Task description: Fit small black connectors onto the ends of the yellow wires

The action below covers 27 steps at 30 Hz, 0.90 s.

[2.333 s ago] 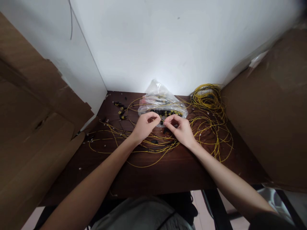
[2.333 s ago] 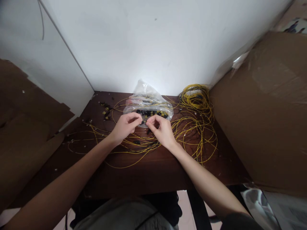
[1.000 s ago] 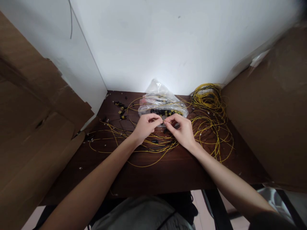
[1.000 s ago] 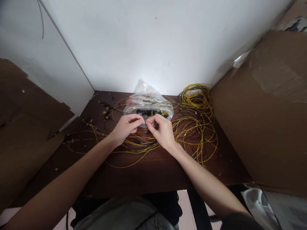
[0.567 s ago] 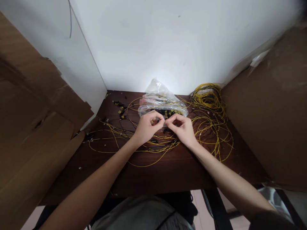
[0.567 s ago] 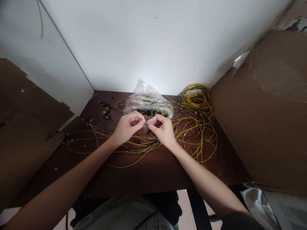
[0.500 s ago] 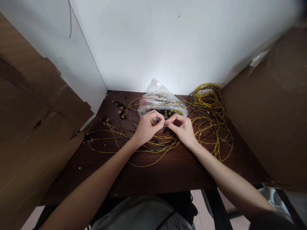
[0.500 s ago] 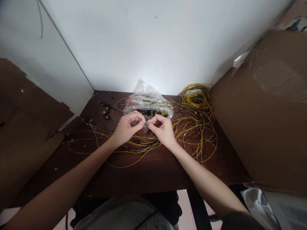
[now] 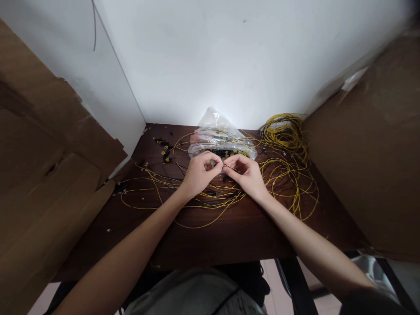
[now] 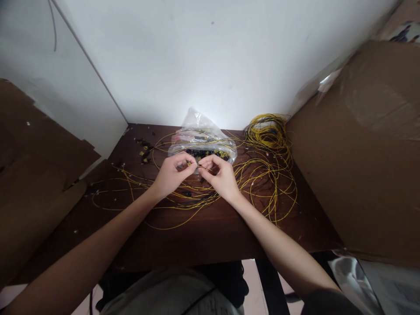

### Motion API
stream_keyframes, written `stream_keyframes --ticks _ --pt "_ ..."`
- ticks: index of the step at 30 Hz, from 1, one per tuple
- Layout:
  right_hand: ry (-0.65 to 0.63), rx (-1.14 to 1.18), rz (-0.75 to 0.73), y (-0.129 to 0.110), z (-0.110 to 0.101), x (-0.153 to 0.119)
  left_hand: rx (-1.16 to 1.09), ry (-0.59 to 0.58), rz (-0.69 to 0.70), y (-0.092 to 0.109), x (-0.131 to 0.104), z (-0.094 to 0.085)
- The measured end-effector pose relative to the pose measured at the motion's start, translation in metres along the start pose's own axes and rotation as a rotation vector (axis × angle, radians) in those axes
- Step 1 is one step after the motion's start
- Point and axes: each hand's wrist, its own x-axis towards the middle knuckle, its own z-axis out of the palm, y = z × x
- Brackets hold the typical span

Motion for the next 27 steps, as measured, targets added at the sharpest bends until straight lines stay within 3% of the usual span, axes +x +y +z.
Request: stream_keyframes --ticks 14,27 --pt "0.035 -0.212 -0.155 -0.0019 -0.0018 -0.0028 -0.026 0.005 -0.052 0.0030 0.0003 -0.0001" --pt "0.056 -0.152 -0.041 0.0024 -0.0051 -0.0010 -0.008 -0.005 -0.048 -0.0018 0.0010 0.0010"
